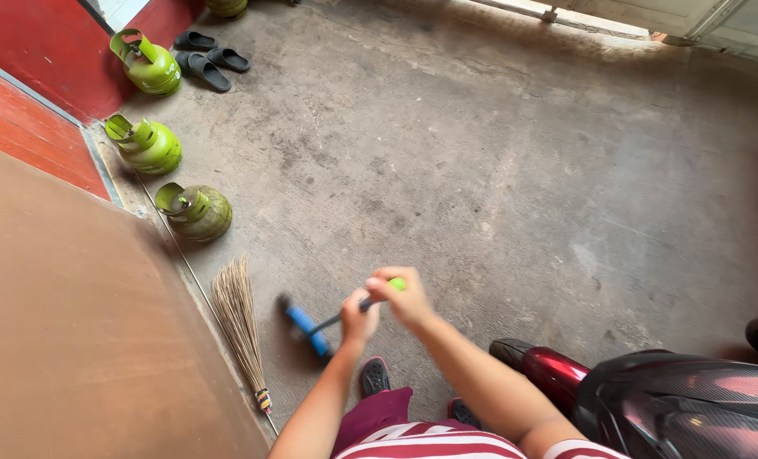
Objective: The person sweeps a tiled floor using a squeegee and then pours food from a container into a bowl for cats.
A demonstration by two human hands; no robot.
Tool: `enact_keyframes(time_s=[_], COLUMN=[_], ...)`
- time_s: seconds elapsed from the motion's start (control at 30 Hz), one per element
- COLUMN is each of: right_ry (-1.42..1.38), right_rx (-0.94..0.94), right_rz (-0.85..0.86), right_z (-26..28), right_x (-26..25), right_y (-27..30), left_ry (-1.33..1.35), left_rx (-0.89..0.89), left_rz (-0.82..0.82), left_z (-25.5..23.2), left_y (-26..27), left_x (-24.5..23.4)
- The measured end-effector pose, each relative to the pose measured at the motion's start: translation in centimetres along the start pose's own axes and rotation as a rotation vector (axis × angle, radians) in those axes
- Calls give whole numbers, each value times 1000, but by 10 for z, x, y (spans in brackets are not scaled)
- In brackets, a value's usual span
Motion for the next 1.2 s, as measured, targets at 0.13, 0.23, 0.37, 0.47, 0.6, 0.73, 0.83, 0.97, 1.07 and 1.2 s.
enact_keyframes(time_s=[0.13, 0.23, 0.37, 0.47, 0.6, 0.73, 0.83, 0.97, 1.07, 1.2], right_ry=[-224, -135, 176, 535, 852, 952, 732, 514, 366, 143], right_rx=[113, 83, 18, -130, -364, -383, -274, -353, -187, -80], right_rz=[-64, -106, -259, -357, -116, 174, 190, 237, 213, 273], right_z=[-108, -106, -45, -18, -29, -14, 33, 69, 36, -40], right_x=[35, 11, -18, -14, 21, 61, 74, 88, 91, 105], right_y=[-21, -25, -10, -11, -23, -23, -9, -18, -61, -113], left_ry=[-284, -220, 1, 95, 273, 306, 286, 243, 103, -161], left_rx=[31, -23, 299, 444, 276, 215, 300, 446, 141, 72], left_rz=[63, 300, 345, 350, 423, 409, 332, 133, 20, -99], left_z=[55, 67, 49, 38, 40, 47, 24, -2, 20, 87], left_y=[10, -1, -37, -65, -99, -101, -83, -77, -82, -80], left_x=[-44, -31, 39, 79, 88, 58, 19, -43, -69, -104])
Point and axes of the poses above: each hand's wrist, its own y-axis away from the middle knuckle, its own x-axis out of the palm, z = x × y, the point moved 2 cm from there along -y, towards the middle knuckle, and after that the axes turned 9 degrees about x, right-handed, at the moved point
